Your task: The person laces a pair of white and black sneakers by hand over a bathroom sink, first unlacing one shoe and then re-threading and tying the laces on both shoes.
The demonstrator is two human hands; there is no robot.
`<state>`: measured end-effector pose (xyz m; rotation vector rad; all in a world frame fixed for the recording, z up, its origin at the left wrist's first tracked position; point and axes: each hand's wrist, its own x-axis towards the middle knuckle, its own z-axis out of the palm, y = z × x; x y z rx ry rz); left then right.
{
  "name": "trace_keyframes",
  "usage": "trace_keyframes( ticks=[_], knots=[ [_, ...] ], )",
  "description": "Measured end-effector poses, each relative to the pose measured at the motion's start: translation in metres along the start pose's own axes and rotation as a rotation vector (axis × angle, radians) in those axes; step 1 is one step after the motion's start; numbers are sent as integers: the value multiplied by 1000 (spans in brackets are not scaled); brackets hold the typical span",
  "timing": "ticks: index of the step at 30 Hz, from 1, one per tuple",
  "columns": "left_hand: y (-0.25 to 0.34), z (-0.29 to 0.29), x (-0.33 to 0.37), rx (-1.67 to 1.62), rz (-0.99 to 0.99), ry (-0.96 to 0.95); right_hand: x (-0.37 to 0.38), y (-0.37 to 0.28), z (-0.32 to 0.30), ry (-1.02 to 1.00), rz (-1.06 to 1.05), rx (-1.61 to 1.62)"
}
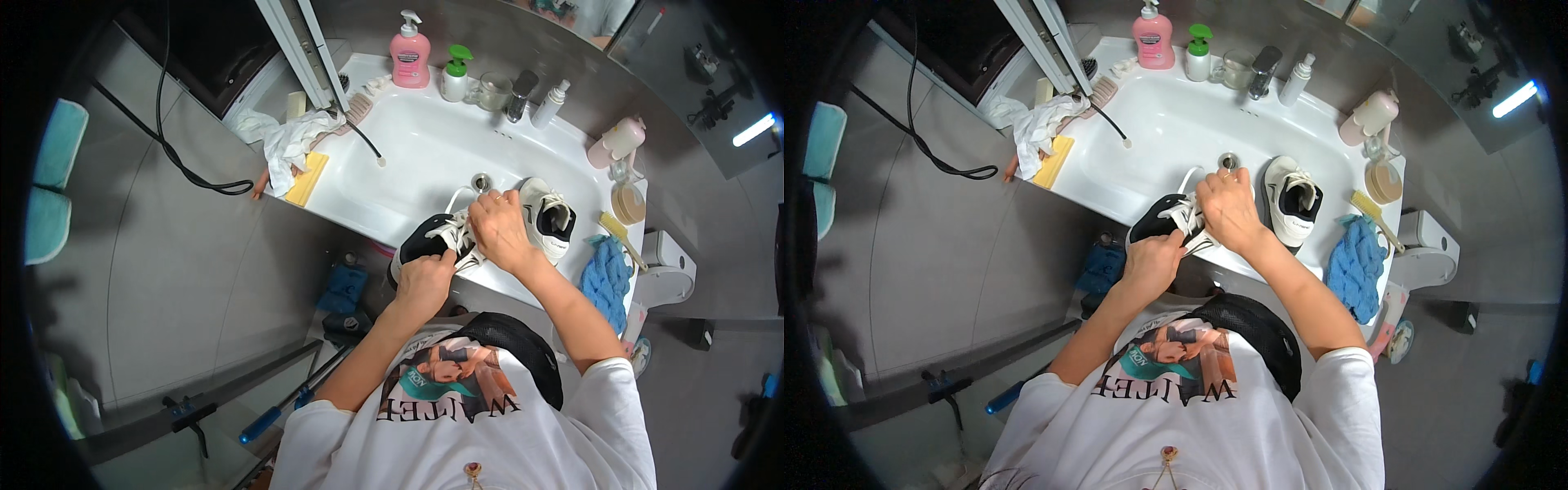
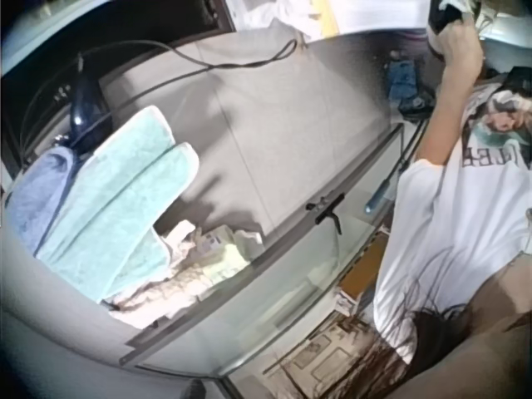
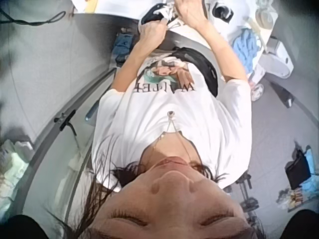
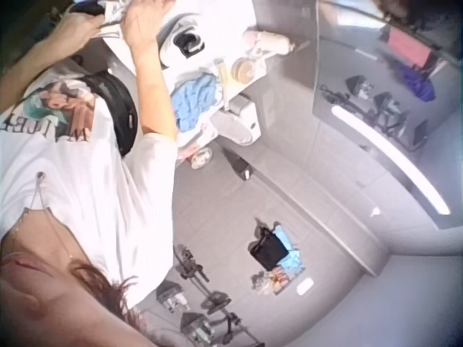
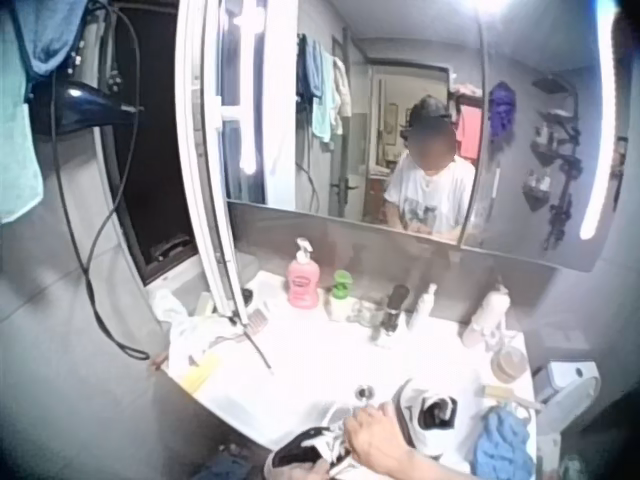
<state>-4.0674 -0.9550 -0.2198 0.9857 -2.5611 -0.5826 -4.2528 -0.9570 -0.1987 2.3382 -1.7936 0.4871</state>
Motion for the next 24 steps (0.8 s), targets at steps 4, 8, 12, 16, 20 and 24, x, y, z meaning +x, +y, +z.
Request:
trace_keyframes(
  ticks=[4,8,12,16,20,24],
  knots=[
    [-3,2,-5,-13,31,17,9,-10,-6,-68,-200,270],
    [-6,5,-16,16,79,58,39,11,-16,85,-47,111],
    [-7,2,-26,-64,80,56,46,36,-15,75,81,74],
    [-8,5,-30,-71,82,109,41,25,-18,275,298,100],
    [-10,6,-29,-71,94,120,10,-8,16,-94,113,303],
    [-8,4,-27,-84,121,135,-7,-18,43,73,9,239]
  ],
)
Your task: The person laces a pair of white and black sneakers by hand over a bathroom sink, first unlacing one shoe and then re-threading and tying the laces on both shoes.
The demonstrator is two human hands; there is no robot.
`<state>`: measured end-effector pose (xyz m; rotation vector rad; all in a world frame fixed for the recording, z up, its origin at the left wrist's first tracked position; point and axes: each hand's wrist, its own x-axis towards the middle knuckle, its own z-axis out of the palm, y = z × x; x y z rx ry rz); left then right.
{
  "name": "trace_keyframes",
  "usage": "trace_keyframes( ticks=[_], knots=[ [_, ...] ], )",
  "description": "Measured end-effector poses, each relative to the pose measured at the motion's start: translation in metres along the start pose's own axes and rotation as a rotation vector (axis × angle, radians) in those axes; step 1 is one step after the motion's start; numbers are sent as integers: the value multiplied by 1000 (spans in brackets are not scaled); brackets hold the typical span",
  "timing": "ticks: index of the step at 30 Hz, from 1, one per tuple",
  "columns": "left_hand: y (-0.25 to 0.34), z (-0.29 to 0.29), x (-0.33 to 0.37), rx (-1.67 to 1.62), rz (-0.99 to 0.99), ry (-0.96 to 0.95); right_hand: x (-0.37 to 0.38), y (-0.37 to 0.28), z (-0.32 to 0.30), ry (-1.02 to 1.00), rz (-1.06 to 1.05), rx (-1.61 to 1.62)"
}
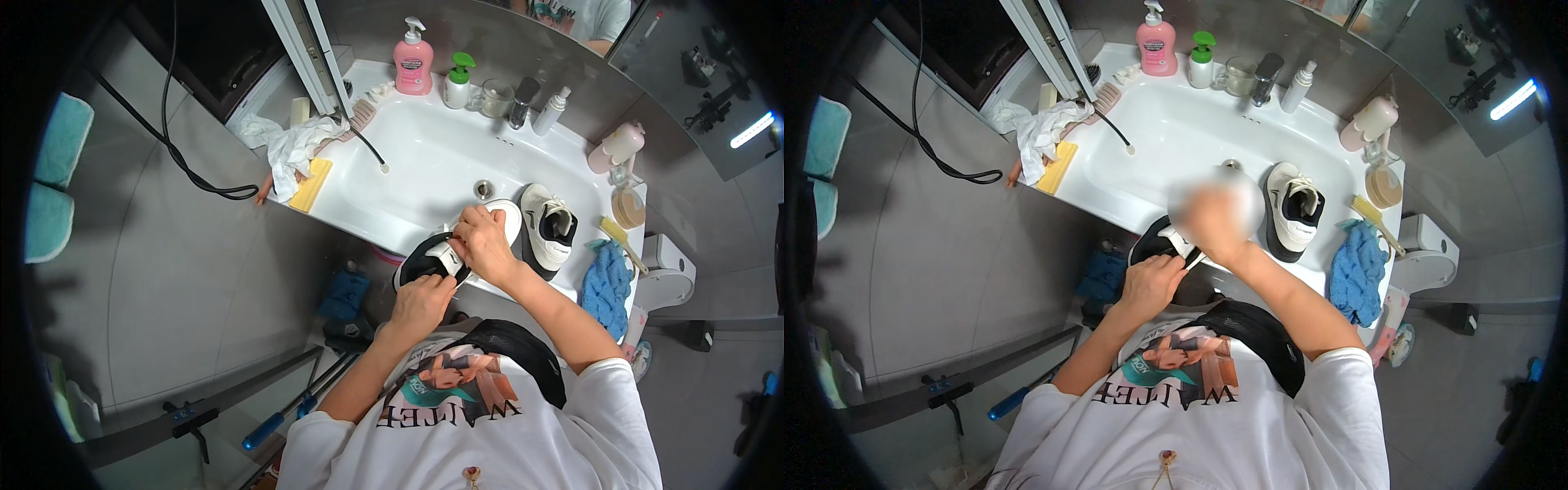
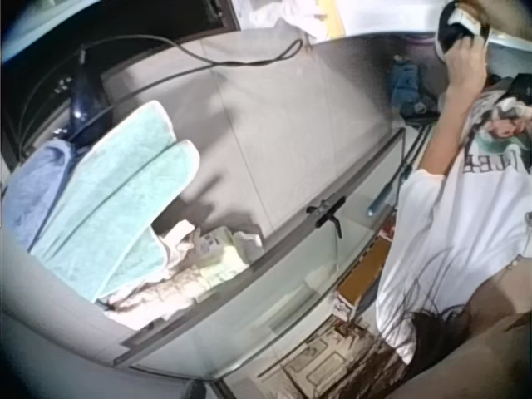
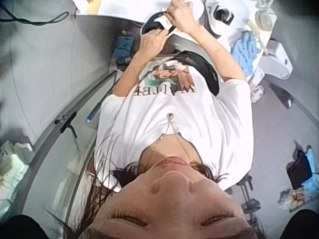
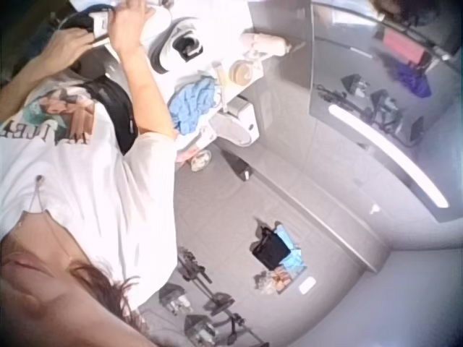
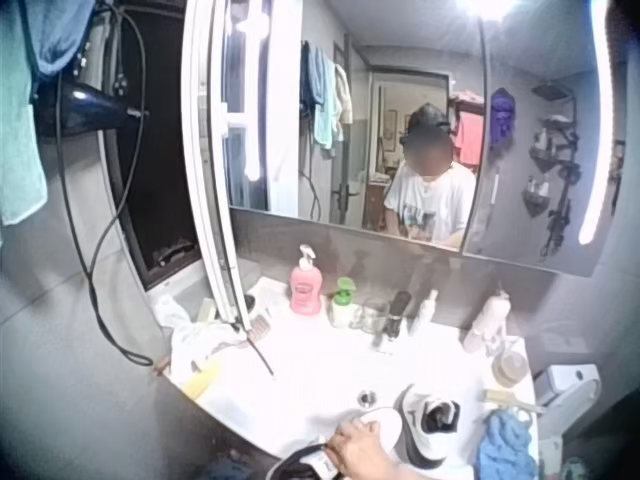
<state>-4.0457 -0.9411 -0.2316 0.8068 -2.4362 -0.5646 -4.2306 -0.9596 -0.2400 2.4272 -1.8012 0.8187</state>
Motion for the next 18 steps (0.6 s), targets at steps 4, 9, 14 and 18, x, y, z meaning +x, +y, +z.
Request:
trace_keyframes(
  ticks=[4,9,14,18],
  knots=[
    [-2,1,3,21,23,9,-5,-15,10,88,37,-129],
    [-3,0,5,33,50,6,-4,-15,17,0,479,275],
    [-3,4,0,25,-52,-1,-20,18,15,-151,598,968],
    [-2,-3,3,-11,-91,-66,-27,20,14,-161,696,1245]
  ],
)
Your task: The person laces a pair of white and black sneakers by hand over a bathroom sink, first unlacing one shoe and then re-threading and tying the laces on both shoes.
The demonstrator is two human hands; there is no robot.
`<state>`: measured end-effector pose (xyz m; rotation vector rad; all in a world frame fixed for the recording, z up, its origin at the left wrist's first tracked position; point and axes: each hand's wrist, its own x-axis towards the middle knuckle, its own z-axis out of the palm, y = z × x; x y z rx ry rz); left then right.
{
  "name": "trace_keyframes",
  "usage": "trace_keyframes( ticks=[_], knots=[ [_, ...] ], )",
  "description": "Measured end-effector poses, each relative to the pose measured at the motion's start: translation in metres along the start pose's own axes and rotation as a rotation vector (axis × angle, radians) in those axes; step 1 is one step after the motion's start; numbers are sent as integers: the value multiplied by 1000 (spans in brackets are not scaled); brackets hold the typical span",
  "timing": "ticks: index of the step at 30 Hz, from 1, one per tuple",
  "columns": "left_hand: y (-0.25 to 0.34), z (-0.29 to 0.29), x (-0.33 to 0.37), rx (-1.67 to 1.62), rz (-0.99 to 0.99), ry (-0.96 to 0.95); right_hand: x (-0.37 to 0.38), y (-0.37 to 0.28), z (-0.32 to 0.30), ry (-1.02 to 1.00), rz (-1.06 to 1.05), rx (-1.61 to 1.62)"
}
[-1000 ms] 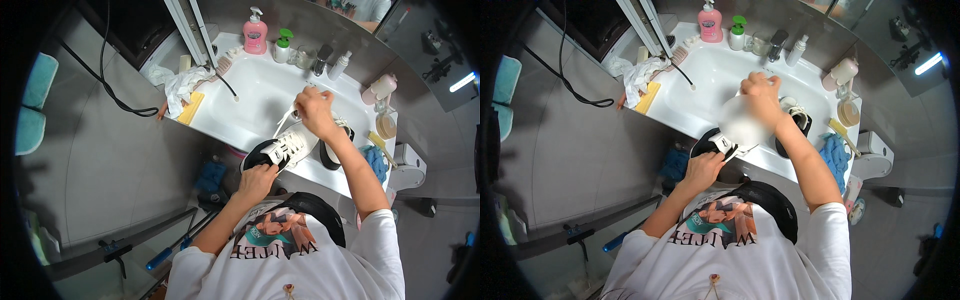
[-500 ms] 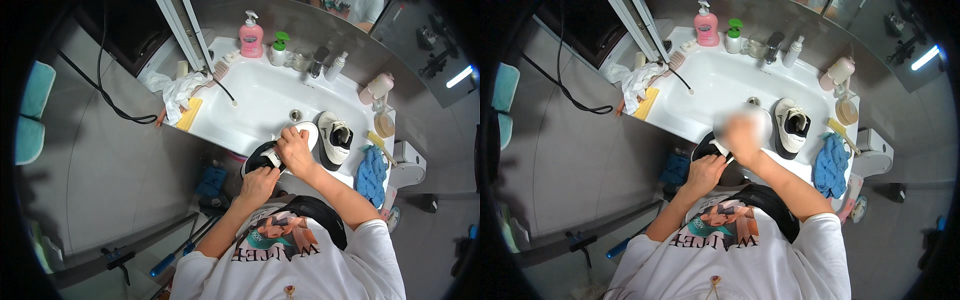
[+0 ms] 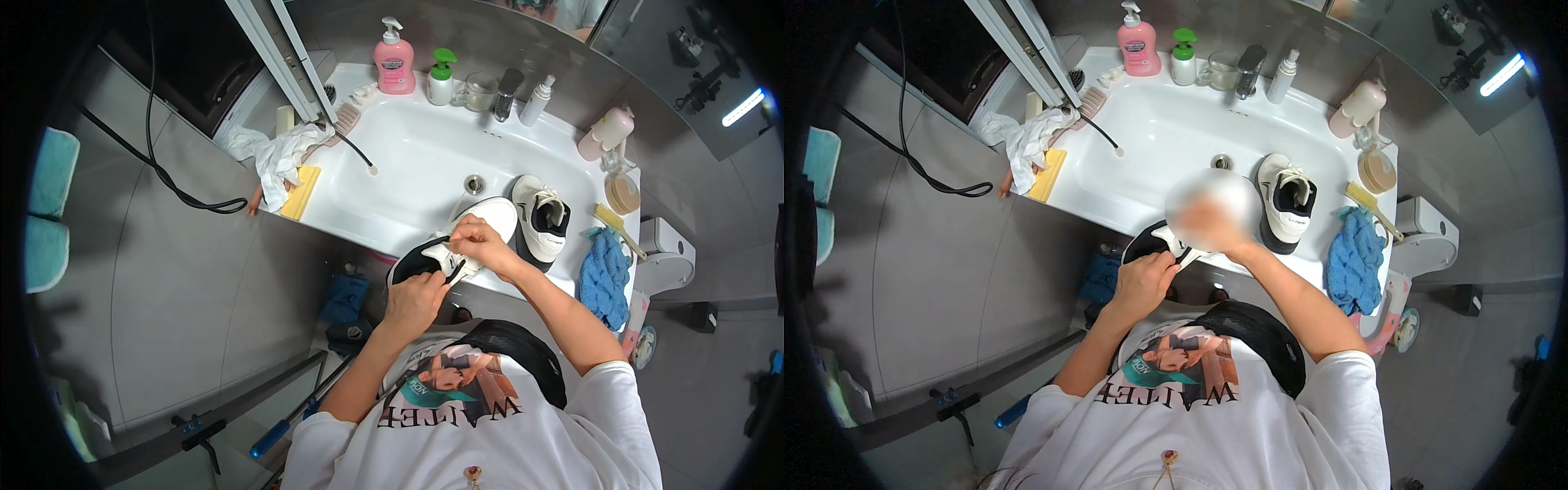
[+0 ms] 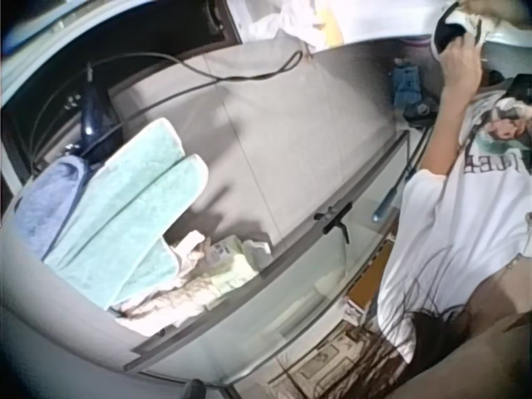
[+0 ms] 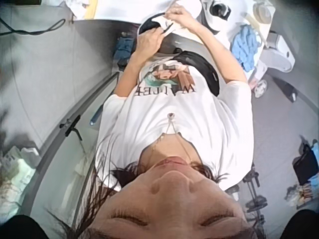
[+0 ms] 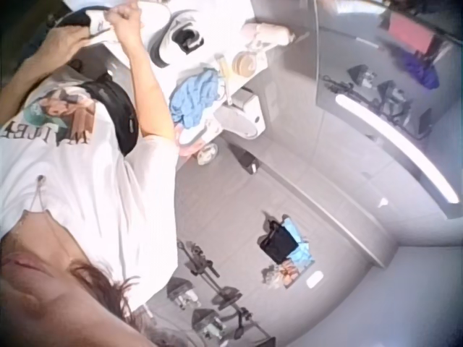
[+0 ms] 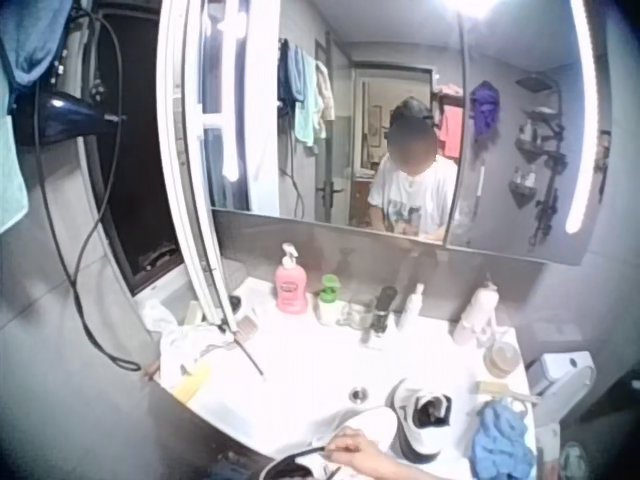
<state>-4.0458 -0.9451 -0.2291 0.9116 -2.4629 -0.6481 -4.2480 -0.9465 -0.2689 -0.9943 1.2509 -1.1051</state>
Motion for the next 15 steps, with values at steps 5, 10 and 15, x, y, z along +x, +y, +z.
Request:
trace_keyframes(
  ticks=[5,10,15],
  knots=[
    [4,-25,32,-22,-72,349,-5,-16,19,6,-164,-442],
    [-32,-25,28,-165,-198,-31,-13,-41,50,46,-230,-674],
    [-41,-17,18,-274,-267,54,-11,-61,64,7,-102,-1008]
  ],
)
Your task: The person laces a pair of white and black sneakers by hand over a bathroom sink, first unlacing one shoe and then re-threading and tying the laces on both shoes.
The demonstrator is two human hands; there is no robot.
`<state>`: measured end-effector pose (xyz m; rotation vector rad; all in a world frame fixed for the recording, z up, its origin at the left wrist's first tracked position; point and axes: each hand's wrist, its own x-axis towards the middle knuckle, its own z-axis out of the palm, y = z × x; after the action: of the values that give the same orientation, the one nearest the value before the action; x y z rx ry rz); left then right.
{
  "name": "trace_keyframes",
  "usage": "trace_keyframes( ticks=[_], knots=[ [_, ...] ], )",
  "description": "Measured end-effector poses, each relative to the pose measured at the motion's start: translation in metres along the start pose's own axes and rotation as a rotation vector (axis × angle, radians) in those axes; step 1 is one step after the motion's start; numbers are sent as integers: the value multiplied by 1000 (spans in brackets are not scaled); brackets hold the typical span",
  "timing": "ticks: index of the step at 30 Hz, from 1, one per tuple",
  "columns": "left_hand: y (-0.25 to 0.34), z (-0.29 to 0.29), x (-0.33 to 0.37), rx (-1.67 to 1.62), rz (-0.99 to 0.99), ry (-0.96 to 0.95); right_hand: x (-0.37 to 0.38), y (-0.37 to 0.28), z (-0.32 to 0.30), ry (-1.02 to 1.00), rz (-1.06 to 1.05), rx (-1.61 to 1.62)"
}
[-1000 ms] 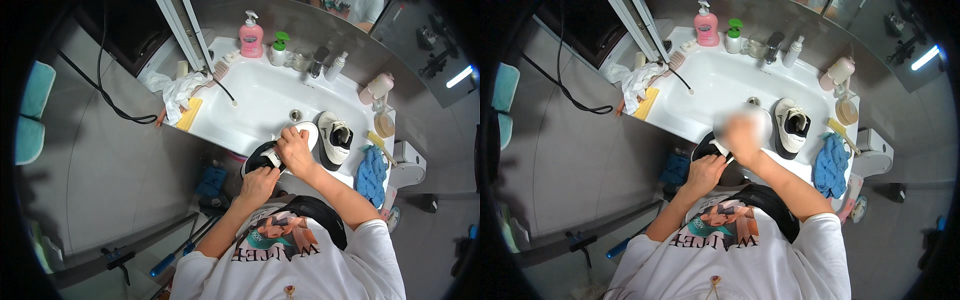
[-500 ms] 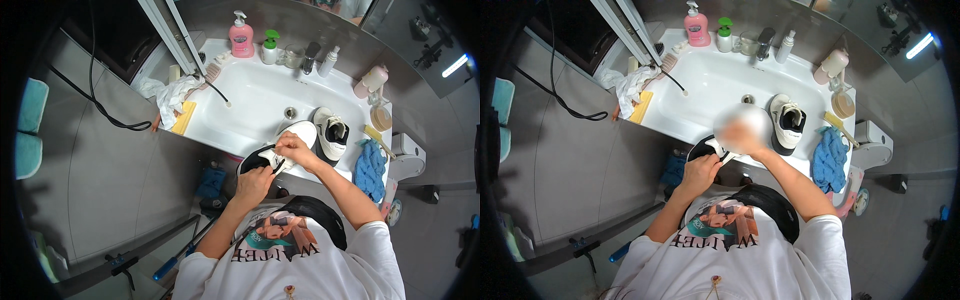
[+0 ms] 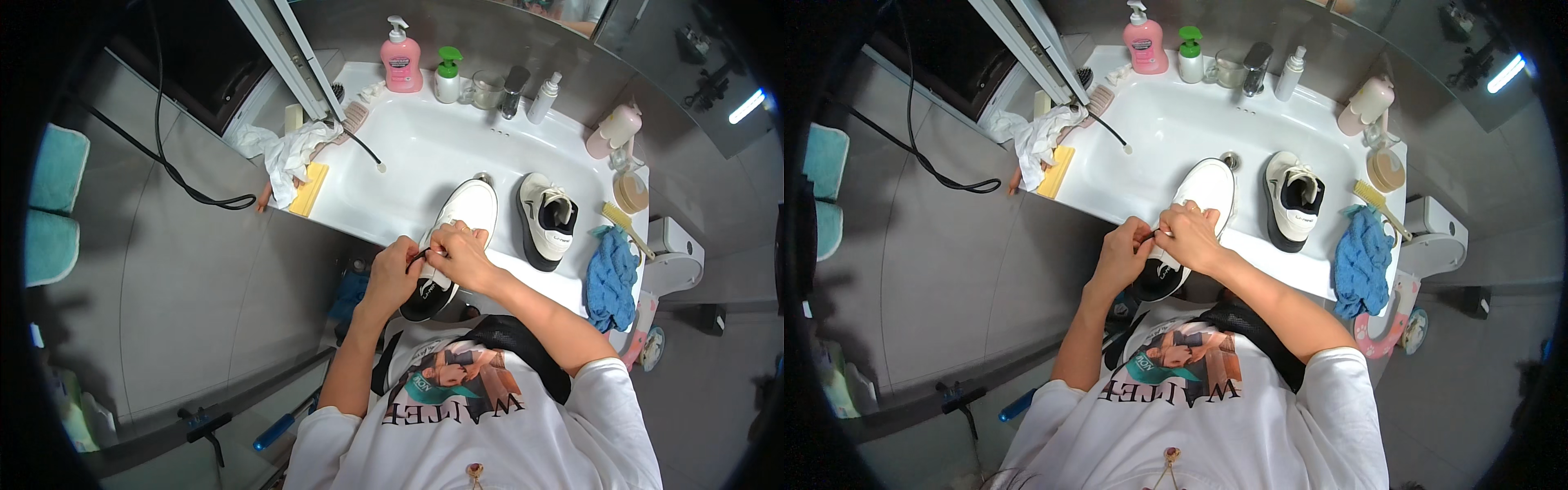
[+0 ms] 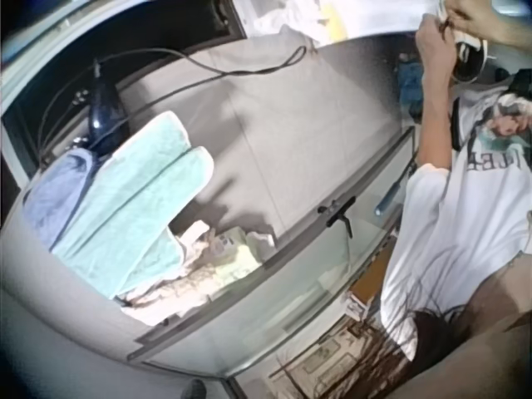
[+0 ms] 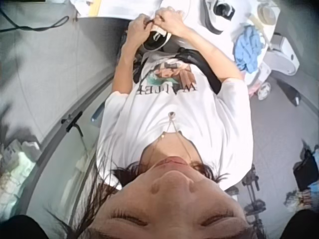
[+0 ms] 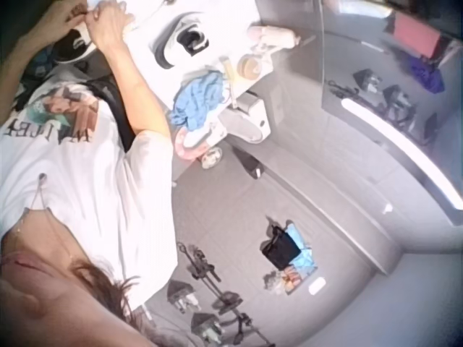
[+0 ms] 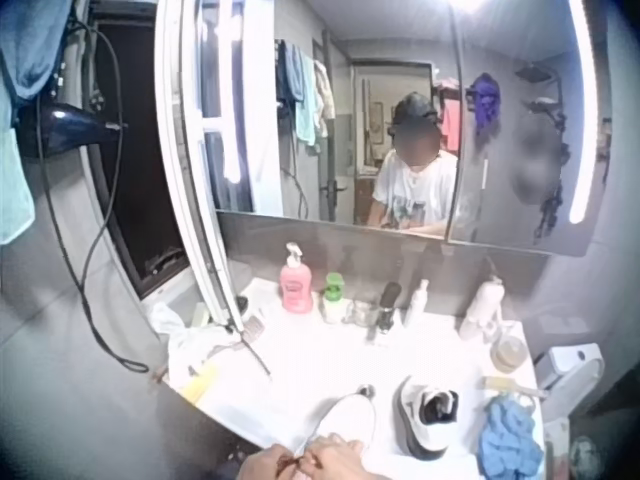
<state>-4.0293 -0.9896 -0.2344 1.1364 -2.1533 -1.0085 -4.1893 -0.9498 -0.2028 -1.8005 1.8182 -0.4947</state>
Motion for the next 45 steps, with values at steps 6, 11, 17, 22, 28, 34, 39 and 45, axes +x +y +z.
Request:
trace_keyframes(
  ticks=[6,11,17,22,28,34,39,45],
  knots=[
    [-3,11,0,107,-4,177,-1,52,-1,-87,-260,727],
    [2,23,5,90,56,176,-9,55,-18,-227,-48,963],
    [0,28,4,98,157,329,-5,19,-11,-15,-66,-18],
    [-11,28,2,37,34,338,-33,62,-36,-288,26,1103],
    [-2,33,8,-155,75,269,-25,49,-46,-284,165,840],
    [7,15,8,-115,242,60,-26,46,-30,-103,-65,316],
    [-3,19,5,-93,216,29,-33,57,-38,-134,80,1281],
    [-6,25,4,-126,248,99,-42,114,-59,114,184,650]
  ],
)
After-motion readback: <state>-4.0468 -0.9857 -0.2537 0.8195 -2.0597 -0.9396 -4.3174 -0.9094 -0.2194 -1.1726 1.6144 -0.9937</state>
